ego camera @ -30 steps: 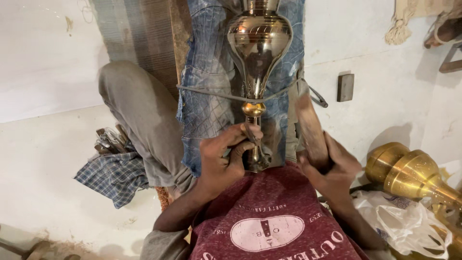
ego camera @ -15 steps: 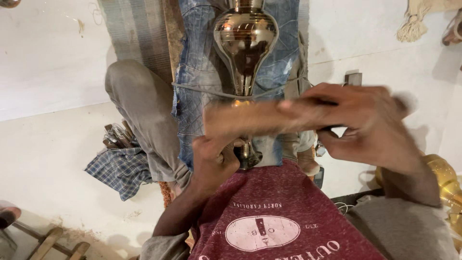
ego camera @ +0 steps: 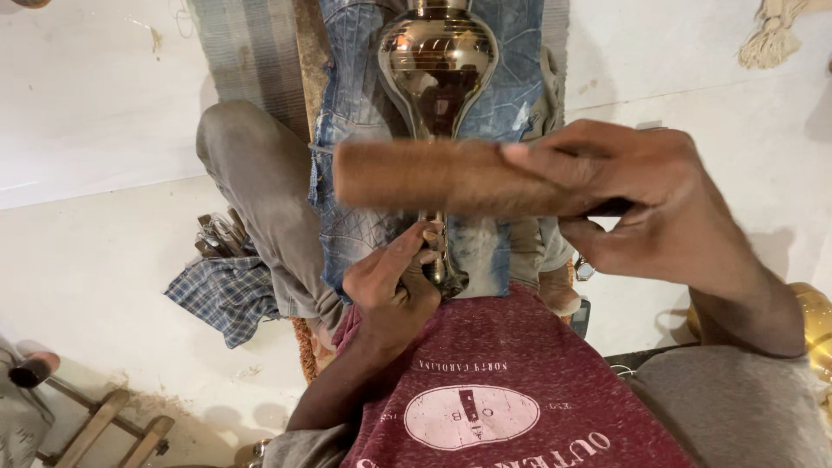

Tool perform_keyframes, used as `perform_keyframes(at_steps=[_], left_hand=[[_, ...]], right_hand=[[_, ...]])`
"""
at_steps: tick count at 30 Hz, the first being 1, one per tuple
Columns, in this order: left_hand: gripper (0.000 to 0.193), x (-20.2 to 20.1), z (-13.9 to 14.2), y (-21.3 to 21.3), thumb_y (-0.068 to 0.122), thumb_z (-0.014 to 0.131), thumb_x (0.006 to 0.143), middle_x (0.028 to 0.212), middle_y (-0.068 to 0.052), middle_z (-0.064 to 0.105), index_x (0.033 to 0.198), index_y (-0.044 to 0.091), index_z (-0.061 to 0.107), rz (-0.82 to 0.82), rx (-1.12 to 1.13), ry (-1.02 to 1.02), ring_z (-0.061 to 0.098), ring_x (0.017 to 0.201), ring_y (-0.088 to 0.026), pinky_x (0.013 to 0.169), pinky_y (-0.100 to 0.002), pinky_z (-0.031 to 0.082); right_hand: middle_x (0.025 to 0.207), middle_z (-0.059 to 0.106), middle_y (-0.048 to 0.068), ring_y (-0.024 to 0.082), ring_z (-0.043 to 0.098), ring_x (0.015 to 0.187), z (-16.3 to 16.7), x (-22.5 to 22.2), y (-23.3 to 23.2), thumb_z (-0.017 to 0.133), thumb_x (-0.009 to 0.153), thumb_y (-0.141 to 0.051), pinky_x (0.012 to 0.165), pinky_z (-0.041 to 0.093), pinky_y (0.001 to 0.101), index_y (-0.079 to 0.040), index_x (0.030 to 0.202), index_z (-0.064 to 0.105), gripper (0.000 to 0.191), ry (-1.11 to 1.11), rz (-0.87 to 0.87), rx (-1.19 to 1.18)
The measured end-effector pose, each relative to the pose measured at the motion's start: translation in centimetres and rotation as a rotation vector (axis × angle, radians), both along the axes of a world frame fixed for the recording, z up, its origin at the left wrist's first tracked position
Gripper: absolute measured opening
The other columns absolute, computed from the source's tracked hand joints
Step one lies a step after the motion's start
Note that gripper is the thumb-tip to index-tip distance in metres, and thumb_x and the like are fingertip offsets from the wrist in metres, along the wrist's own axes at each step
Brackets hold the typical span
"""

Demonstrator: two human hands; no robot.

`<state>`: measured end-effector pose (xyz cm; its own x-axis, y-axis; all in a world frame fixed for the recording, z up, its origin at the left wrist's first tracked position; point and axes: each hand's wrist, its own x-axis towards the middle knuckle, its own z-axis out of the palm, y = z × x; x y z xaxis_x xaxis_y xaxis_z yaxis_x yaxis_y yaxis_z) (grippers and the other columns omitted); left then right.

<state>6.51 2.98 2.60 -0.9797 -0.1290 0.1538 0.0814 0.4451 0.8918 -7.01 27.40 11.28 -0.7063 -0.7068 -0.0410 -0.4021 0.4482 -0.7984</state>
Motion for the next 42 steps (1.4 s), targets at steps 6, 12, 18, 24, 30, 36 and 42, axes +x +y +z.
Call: perform_keyframes(at_steps=[6, 12, 18, 24, 30, 36, 42], left_hand=[[0.050, -0.1, 0.4, -0.7, -0.008, 0.064, 0.069, 0.106, -0.022, 0.075, 0.119, -0.005, 0.065, -0.141, -0.023, 0.003, 0.078, 0.086, -0.027, 0.068, -0.034, 0.062], [0.047, 0.0, 0.5, -0.8, -0.008, 0.065, 0.062, 0.074, -0.015, 0.069, 0.108, -0.001, 0.073, -0.188, -0.068, -0.174, 0.069, 0.061, -0.024, 0.055, -0.035, 0.053], [0.022, -2.2, -0.7, -0.6, -0.006, 0.065, 0.092, 0.095, -0.009, 0.077, 0.112, 0.001, 0.067, 0.109, 0.689, -0.135, 0.075, 0.080, -0.017, 0.071, -0.028, 0.062], [0.018, -3.1, 0.4, -0.7, -0.001, 0.072, 0.098, 0.098, -0.012, 0.074, 0.115, -0.007, 0.066, 0.094, 0.817, -0.085, 0.072, 0.085, -0.015, 0.078, -0.027, 0.061], [0.028, -2.9, 0.0, 0.6, -0.017, 0.065, 0.099, 0.121, -0.018, 0.070, 0.123, -0.005, 0.067, 0.084, 0.572, -0.071, 0.074, 0.104, -0.022, 0.091, -0.032, 0.064], [0.055, -2.8, -1.0, 0.9, -0.022, 0.055, 0.100, 0.117, -0.016, 0.073, 0.146, 0.008, 0.050, 0.063, 0.391, 0.073, 0.076, 0.099, -0.019, 0.084, -0.027, 0.065], [0.045, -2.7, -0.9, 1.1, -0.020, 0.055, 0.099, 0.108, -0.015, 0.074, 0.138, 0.004, 0.051, 0.049, 0.270, 0.080, 0.077, 0.099, -0.020, 0.086, -0.028, 0.066]], right_hand=[[0.124, 0.070, 0.010, 0.012, 0.066, 0.075, -0.6, 0.9, 0.7, 0.068, 0.075, 0.005, 0.052, 0.053, 0.0174, -0.036, 0.127, 0.065, 0.066, 0.103, -0.043, -0.114], [0.113, 0.076, 0.003, 0.006, 0.062, 0.064, -2.2, 2.3, 3.1, 0.066, 0.078, 0.005, 0.051, 0.050, 0.0151, -0.029, 0.142, 0.061, 0.072, -0.087, -0.113, -0.145], [0.104, 0.074, 0.002, 0.004, 0.061, 0.061, -7.3, 5.7, 0.9, 0.067, 0.088, 0.003, 0.049, 0.051, 0.0151, -0.012, 0.145, 0.058, 0.060, -0.096, -0.362, -0.490], [0.098, 0.074, 0.012, 0.017, 0.076, 0.079, -13.7, 11.6, -3.2, 0.072, 0.093, 0.001, 0.065, 0.065, 0.0263, 0.001, 0.141, 0.057, 0.050, 0.150, -0.655, -0.500], [0.103, 0.072, 0.020, 0.020, 0.074, 0.081, -13.6, 11.6, -2.3, 0.075, 0.088, 0.000, 0.068, 0.063, 0.0277, -0.005, 0.153, 0.052, 0.069, 0.157, -0.604, -0.421], [0.110, 0.071, 0.017, 0.014, 0.072, 0.078, -9.5, 7.2, 0.6, 0.074, 0.079, 0.000, 0.058, 0.059, 0.0213, -0.019, 0.150, 0.055, 0.075, 0.132, -0.423, -0.346], [0.115, 0.077, 0.010, 0.011, 0.068, 0.065, -3.9, 2.5, 2.0, 0.072, 0.086, -0.002, 0.043, 0.051, 0.0233, -0.025, 0.140, 0.064, 0.059, 0.354, -0.158, 0.229]])
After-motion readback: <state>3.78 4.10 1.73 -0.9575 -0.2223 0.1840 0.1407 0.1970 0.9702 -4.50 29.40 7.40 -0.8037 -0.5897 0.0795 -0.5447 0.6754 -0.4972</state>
